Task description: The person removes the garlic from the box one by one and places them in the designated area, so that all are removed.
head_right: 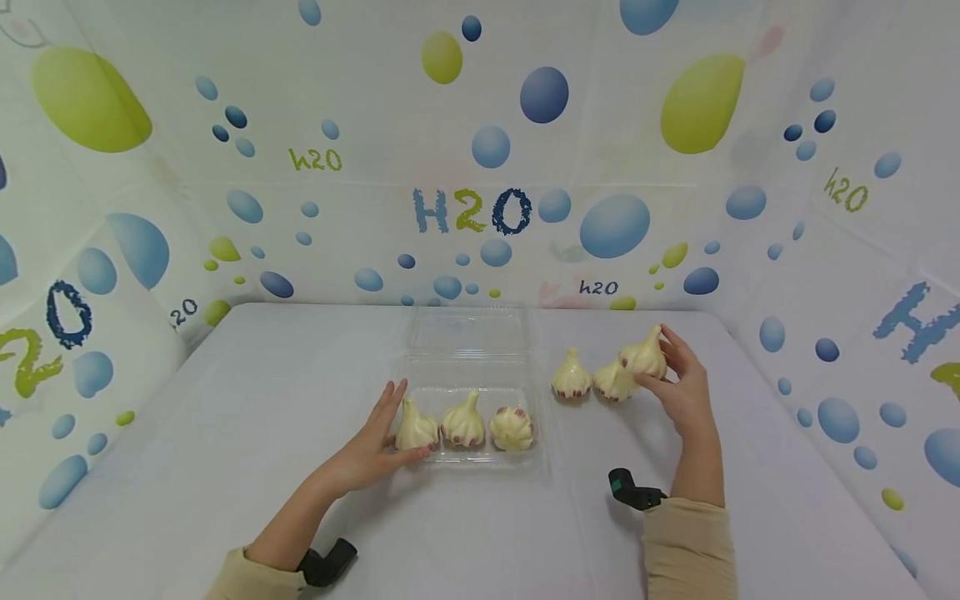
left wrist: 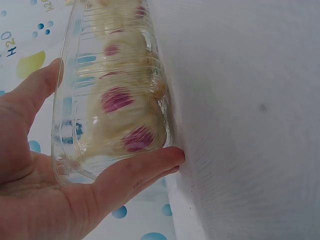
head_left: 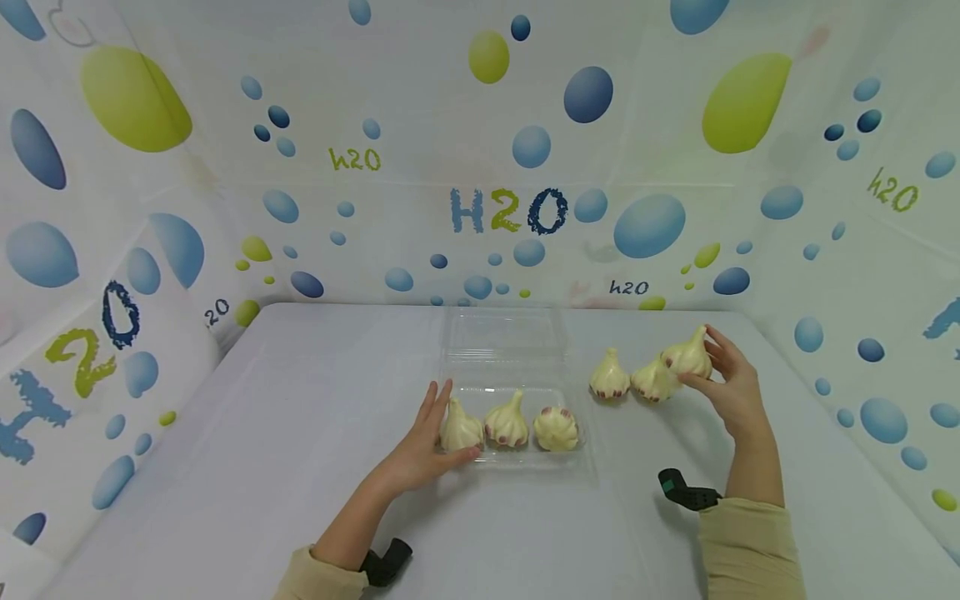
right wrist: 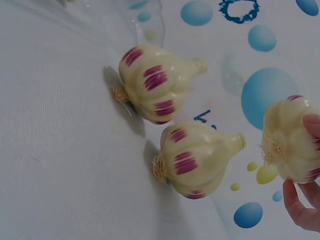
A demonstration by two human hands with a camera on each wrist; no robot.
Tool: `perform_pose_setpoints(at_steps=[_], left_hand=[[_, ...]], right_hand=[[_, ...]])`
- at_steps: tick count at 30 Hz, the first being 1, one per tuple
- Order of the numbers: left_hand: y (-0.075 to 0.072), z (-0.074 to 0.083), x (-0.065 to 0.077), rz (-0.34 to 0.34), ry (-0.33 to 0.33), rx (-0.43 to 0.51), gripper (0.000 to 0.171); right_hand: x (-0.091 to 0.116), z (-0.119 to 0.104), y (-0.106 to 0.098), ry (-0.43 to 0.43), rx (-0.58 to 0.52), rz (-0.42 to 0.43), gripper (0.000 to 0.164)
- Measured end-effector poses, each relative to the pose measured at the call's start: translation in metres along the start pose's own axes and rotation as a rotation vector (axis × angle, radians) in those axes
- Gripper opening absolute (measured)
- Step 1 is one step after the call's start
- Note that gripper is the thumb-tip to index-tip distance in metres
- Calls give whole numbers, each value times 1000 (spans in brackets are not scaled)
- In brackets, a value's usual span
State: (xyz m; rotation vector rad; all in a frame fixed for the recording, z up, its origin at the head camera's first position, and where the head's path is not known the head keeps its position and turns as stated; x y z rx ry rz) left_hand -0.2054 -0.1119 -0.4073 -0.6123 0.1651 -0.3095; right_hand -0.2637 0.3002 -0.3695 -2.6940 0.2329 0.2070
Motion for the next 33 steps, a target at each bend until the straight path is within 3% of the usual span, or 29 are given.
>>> perform_pose_setpoints(at_steps=[19, 33], left_hand=[[-1, 2, 1, 0, 0, 2, 98], [0, 0, 1, -1, 0, 8, 98]], right_hand=[[-4, 37, -10, 139, -18, 9, 84], [-9, 54, -4, 197, -1, -58, 85]])
Point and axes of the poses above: each hand's wrist, its own x-axis away from the middle knuckle, its own y-axis out of the palm, z = x × y, the point moved 2 cm from there along -x, towards the middle knuckle, and after that the axes turned 4 degrees about y, right-handed, at the moved point
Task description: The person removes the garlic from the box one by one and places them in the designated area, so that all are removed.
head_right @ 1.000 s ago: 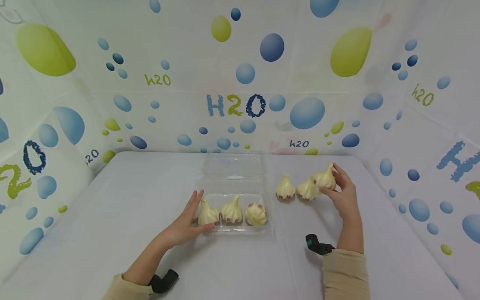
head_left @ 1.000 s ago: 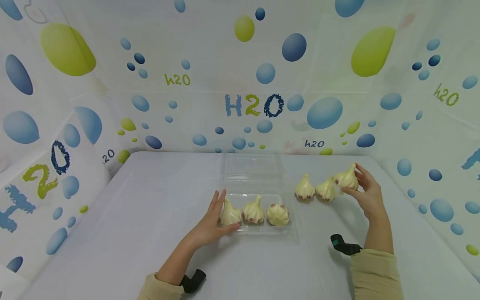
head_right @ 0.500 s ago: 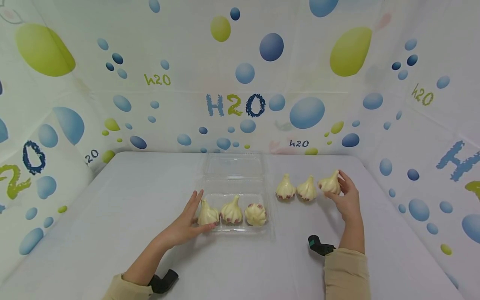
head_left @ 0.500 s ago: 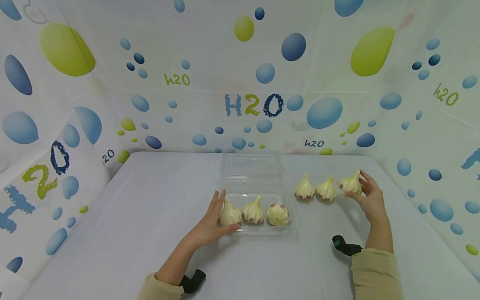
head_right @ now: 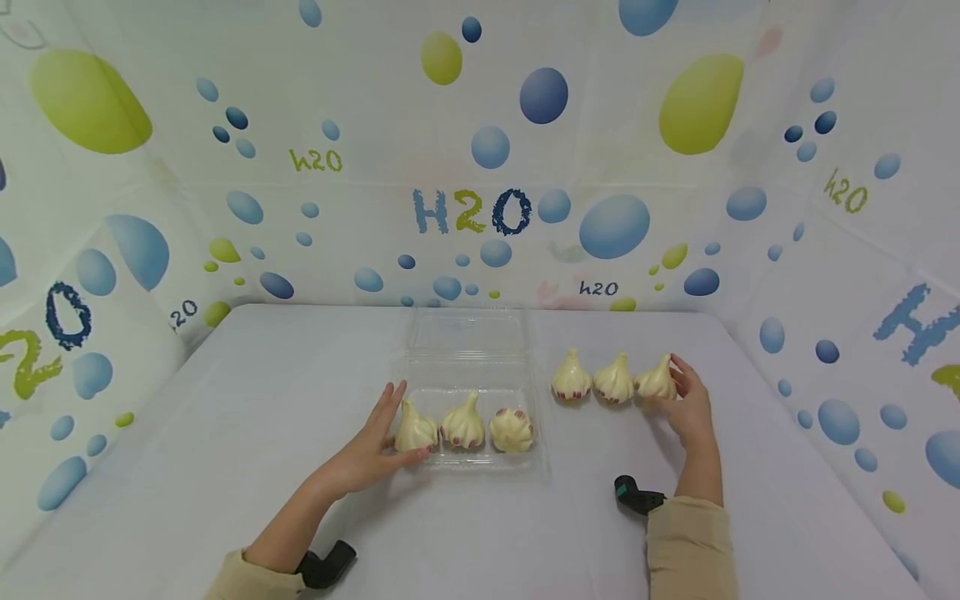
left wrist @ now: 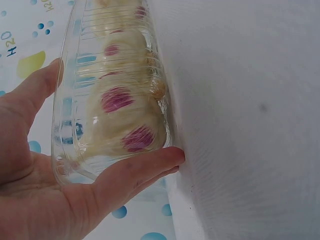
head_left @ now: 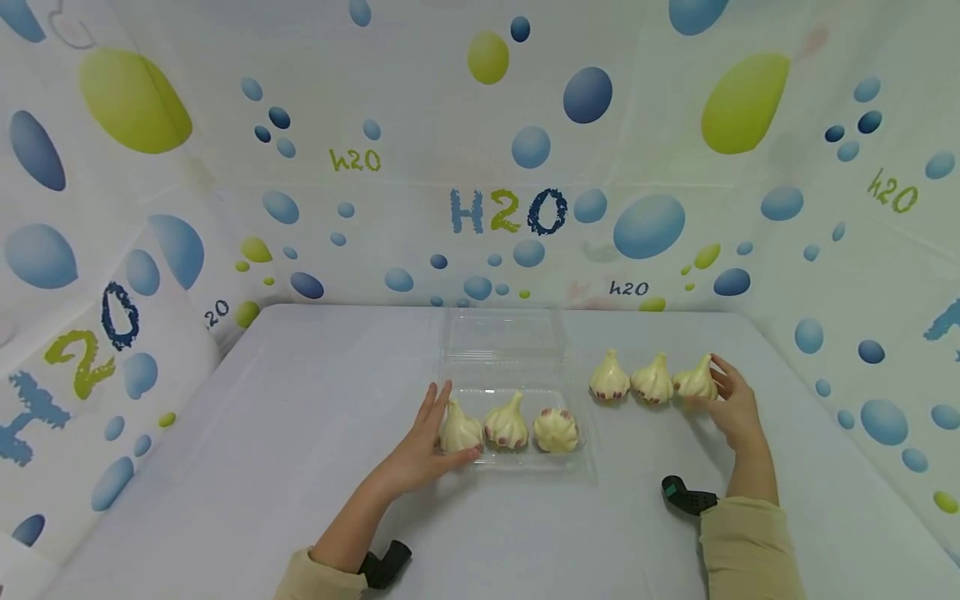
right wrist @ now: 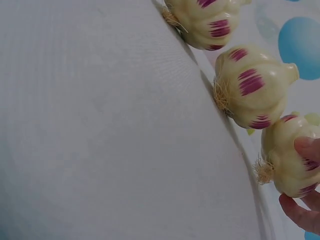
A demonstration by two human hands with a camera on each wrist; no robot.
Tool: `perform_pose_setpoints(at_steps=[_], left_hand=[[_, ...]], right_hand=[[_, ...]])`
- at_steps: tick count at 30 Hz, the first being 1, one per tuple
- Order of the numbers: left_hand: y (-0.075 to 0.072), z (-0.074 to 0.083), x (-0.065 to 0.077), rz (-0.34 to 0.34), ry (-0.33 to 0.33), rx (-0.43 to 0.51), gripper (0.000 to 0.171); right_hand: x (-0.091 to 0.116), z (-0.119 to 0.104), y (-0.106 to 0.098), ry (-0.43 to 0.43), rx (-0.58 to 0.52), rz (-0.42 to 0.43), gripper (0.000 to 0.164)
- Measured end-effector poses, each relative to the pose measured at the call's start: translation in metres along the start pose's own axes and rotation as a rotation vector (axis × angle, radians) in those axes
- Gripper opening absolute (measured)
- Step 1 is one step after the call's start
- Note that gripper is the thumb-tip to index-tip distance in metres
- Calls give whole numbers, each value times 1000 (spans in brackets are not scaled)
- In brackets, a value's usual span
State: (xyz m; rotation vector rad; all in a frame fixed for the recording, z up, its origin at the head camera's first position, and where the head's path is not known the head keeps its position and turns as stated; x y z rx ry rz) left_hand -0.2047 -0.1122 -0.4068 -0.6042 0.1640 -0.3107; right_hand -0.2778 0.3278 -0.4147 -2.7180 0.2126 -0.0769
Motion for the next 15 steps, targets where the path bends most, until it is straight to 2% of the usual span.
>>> perform_pose_setpoints(at_steps=[15], left_hand=[[0, 1, 0, 0, 1, -6, 98]], right_hand=[[-1, 5, 4, -15, -1, -39, 85]])
Point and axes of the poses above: each hand's wrist, its own x-axis away from the middle knuckle, its own y-axis out of the palm, z = x × y, the point moved 2 cm from there along -x, towards the middle knuckle, and after that the axes turned 4 degrees about y, right-handed, at the moved point
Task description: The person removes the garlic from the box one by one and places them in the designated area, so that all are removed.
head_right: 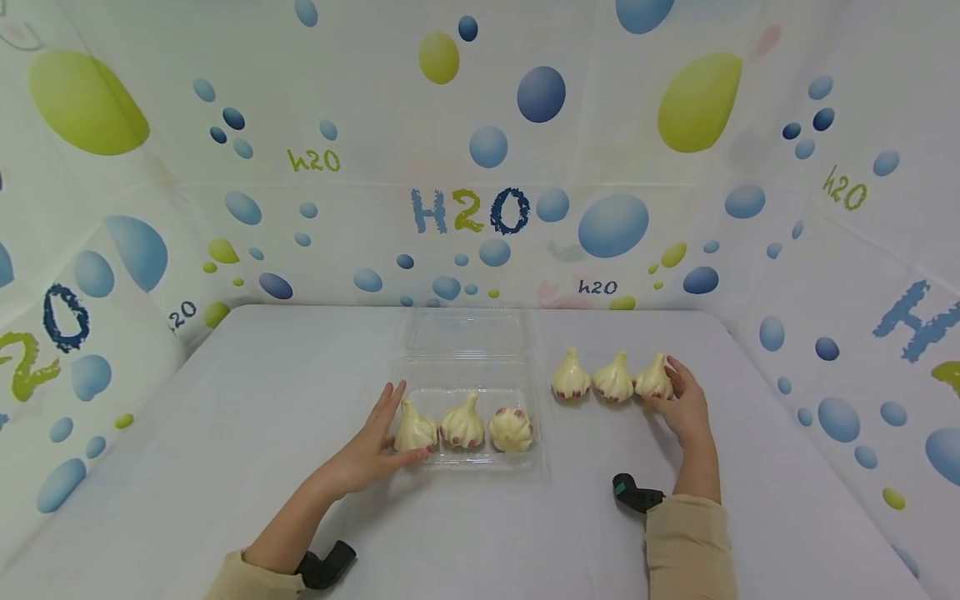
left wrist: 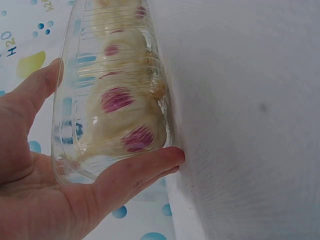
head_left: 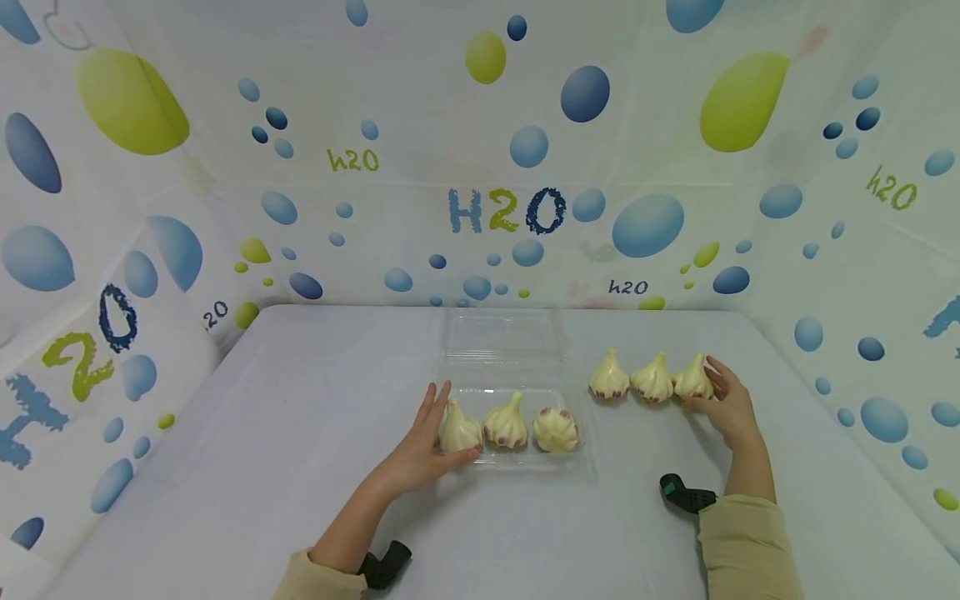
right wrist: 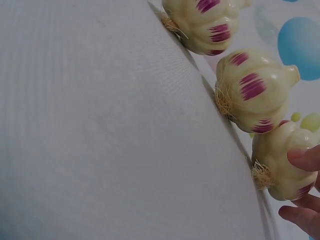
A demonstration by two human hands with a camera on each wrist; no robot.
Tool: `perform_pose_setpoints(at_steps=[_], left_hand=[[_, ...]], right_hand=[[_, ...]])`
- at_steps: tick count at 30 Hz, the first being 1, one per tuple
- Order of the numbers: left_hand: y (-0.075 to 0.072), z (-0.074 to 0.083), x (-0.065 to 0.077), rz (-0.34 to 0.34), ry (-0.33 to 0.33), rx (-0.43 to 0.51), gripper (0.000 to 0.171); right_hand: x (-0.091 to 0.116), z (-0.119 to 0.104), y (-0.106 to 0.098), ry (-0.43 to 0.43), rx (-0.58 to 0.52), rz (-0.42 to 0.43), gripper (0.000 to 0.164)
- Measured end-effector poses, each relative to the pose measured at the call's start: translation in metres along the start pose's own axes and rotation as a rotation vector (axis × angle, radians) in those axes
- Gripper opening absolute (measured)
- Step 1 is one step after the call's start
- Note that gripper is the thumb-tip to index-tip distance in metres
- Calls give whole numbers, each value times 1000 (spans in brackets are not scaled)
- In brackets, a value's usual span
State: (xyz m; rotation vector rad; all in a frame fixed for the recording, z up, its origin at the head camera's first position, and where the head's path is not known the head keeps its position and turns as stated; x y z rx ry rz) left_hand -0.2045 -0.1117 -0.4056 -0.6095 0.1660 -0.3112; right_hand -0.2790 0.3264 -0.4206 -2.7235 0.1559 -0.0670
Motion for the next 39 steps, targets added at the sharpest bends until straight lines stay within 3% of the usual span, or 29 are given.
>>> perform_pose_setpoints(at_steps=[12, 24, 39], left_hand=[[0, 1, 0, -1, 3, 2, 98], [-1, 0, 0, -4, 1, 0, 98], [0, -1, 0, -5, -7, 9, 99]], right_hand=[[1, -3, -3, -6, 11, 33, 85], [9, -22, -5, 3, 8, 162, 82], [16, -55, 7, -74, -26, 162, 79]])
Point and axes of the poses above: each hand's wrist, its own x-axis away from the middle knuckle, its own y-axis out of the palm, z = x × y, the point moved 2 cm from there along -x, towards the middle knuckle, and after that the axes turned 4 degrees about y, right-handed, at the moved point
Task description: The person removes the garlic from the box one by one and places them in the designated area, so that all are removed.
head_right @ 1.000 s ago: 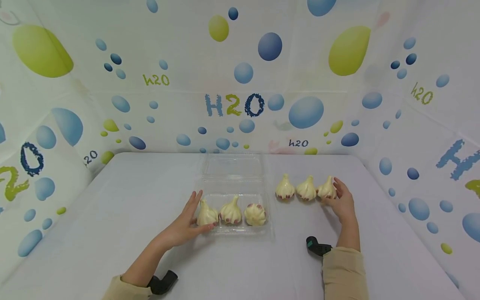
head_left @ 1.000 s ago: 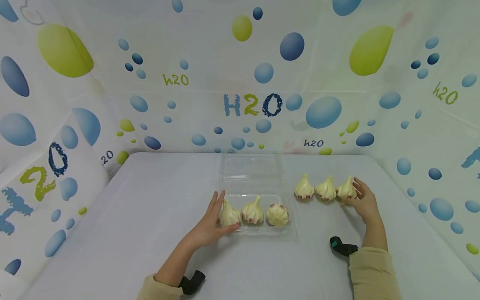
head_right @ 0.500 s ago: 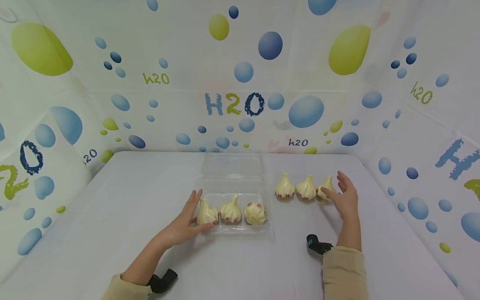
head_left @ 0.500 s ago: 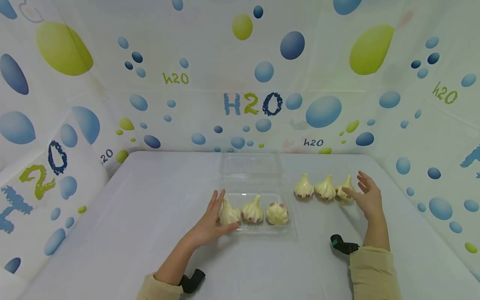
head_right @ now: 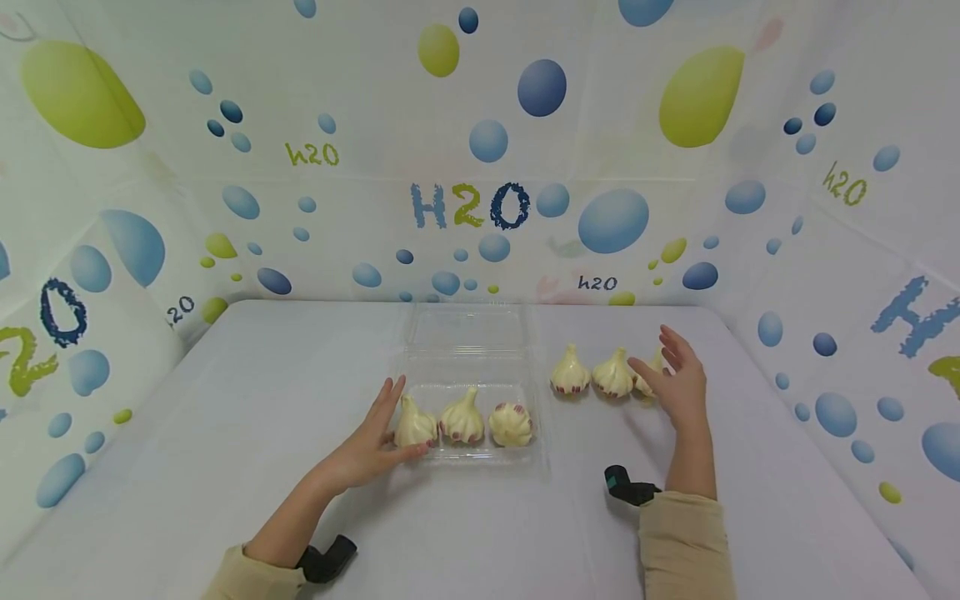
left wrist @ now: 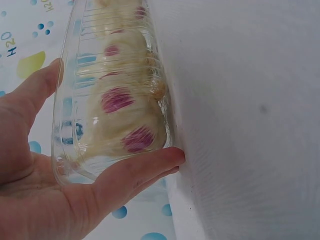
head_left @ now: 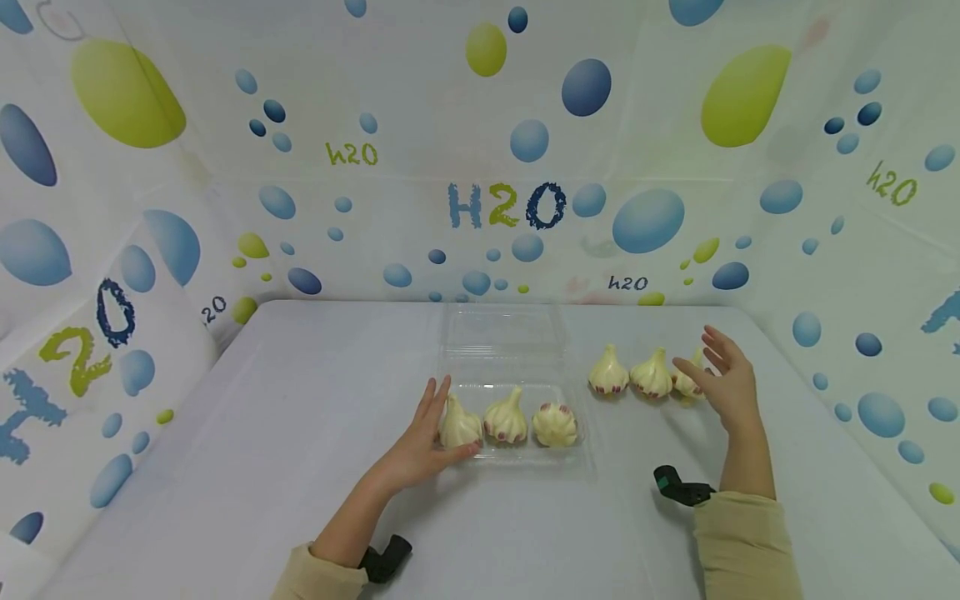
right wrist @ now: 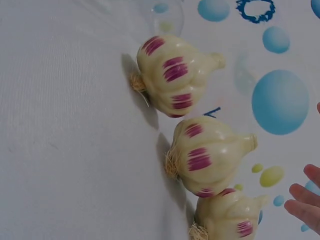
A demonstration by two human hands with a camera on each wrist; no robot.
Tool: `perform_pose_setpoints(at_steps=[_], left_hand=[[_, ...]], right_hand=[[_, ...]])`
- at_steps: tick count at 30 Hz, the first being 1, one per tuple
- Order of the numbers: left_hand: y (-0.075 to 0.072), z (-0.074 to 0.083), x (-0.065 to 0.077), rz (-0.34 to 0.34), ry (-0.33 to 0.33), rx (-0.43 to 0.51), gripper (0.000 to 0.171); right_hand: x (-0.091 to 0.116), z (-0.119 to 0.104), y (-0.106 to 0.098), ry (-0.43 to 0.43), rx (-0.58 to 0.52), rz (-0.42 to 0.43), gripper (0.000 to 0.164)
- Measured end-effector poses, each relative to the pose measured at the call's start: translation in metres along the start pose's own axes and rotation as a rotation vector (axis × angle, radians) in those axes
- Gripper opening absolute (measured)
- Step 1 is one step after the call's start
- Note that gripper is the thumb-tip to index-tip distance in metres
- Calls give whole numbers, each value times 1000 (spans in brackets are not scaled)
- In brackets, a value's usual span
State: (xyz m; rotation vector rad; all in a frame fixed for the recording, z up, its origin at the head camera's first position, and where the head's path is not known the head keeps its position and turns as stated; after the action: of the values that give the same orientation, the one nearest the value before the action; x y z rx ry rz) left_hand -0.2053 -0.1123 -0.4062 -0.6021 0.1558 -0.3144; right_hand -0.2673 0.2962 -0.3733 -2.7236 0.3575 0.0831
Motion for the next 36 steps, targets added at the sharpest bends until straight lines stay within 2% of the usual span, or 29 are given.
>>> perform_pose_setpoints(at_steps=[10, 17, 29, 36], left_hand=[[1, 0, 1, 15, 15, 2, 99], [1, -1, 0, 1, 4, 3, 99], [-1, 2, 1, -1, -5, 3, 98], [-1, 2, 1, -3, -4, -1, 98]], right_hand=[[6, -20, 17, -88, 9, -107, 82], [11, -33, 30, -128, 2, -128, 81], [25, -57, 50, -218, 10, -212, 83], [34, -67, 63, -269, 40, -217, 85]])
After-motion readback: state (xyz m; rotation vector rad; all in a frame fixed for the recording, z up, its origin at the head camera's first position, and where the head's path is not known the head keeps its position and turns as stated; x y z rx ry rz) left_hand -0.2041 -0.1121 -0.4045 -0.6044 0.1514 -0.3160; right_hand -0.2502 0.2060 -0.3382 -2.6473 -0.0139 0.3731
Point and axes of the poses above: each hand's wrist, its own x-axis away from the middle knuckle, its own y-axis out of the palm, z = x × y, the point moved 2 cm from there along -x, towards the middle knuckle, and after that the axes turned 4 degrees about y, right-handed, at the moved point
